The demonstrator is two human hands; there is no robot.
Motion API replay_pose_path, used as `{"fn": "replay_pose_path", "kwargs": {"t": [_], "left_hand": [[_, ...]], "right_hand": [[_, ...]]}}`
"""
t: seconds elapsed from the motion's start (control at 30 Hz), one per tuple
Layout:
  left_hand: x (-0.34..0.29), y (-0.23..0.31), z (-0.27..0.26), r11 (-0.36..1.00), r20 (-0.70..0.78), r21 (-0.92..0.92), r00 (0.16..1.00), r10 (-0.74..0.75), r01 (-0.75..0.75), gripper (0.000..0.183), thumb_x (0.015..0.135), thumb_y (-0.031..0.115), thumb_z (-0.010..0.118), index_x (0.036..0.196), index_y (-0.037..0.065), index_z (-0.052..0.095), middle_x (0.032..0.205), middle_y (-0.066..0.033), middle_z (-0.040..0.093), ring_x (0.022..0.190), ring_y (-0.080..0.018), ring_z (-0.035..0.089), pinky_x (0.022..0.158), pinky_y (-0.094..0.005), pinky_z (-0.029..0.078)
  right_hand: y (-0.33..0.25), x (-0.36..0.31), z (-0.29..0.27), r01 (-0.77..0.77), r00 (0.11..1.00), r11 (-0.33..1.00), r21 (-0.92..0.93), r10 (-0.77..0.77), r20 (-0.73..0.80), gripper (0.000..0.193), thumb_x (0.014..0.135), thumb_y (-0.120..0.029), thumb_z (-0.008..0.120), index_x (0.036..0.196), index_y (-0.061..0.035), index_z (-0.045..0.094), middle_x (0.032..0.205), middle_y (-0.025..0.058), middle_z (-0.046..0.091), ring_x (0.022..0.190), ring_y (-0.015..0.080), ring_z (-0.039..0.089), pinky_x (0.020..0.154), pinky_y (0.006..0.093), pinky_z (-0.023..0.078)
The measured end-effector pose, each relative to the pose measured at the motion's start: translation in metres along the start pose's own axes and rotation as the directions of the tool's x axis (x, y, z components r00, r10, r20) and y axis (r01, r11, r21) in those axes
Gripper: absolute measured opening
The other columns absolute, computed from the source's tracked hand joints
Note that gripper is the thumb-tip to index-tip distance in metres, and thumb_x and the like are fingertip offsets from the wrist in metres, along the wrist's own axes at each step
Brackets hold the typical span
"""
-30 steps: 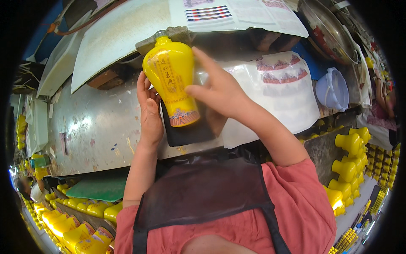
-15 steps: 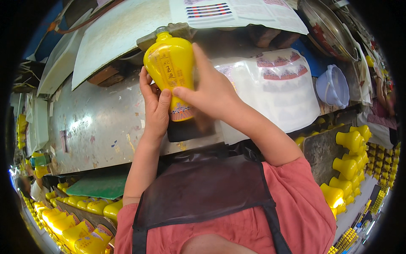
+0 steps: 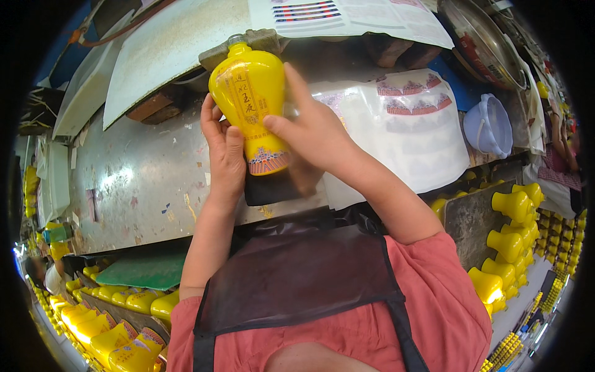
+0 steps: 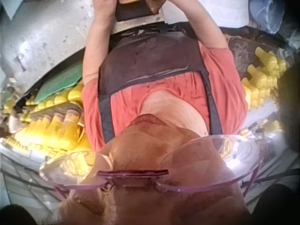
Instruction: The person applies a sticker label to a yellow plastic bottle, smooths it with fingers, and uses a small abrasive tool to rub the label surface. They repeat this process on multiple bottles, placing finished ones on a nearby tray.
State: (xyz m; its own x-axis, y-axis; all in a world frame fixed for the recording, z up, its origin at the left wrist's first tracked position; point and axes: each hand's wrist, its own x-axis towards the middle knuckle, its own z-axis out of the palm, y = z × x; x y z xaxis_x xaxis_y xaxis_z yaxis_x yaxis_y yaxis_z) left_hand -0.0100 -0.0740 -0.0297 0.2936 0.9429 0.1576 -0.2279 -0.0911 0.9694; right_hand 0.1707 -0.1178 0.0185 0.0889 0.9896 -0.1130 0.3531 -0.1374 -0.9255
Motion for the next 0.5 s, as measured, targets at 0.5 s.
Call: {"fn": "replay_pose_path", "kwargs": {"t": [0.5], "left_hand": [[0.0,0.001,-0.009,0.997,0.001,-0.069,0.999,-0.033,0.033,0.06,0.108,0.022,0.046,0.162,0.009,0.022,0.15,-0.011,0.041,0.124,-0.0187,0.052,0.107,-0.0347,0.044]], "right_hand": [[0.003,0.003,-0.011,-0.052,0.998,0.981,0.189,0.045,0.038,0.075,0.099,-0.027,0.064,0.162,-0.0119,0.029,0.095,0.0074,0.07,0.068,0.013,0.066,0.065,0.027,0.054]]}}
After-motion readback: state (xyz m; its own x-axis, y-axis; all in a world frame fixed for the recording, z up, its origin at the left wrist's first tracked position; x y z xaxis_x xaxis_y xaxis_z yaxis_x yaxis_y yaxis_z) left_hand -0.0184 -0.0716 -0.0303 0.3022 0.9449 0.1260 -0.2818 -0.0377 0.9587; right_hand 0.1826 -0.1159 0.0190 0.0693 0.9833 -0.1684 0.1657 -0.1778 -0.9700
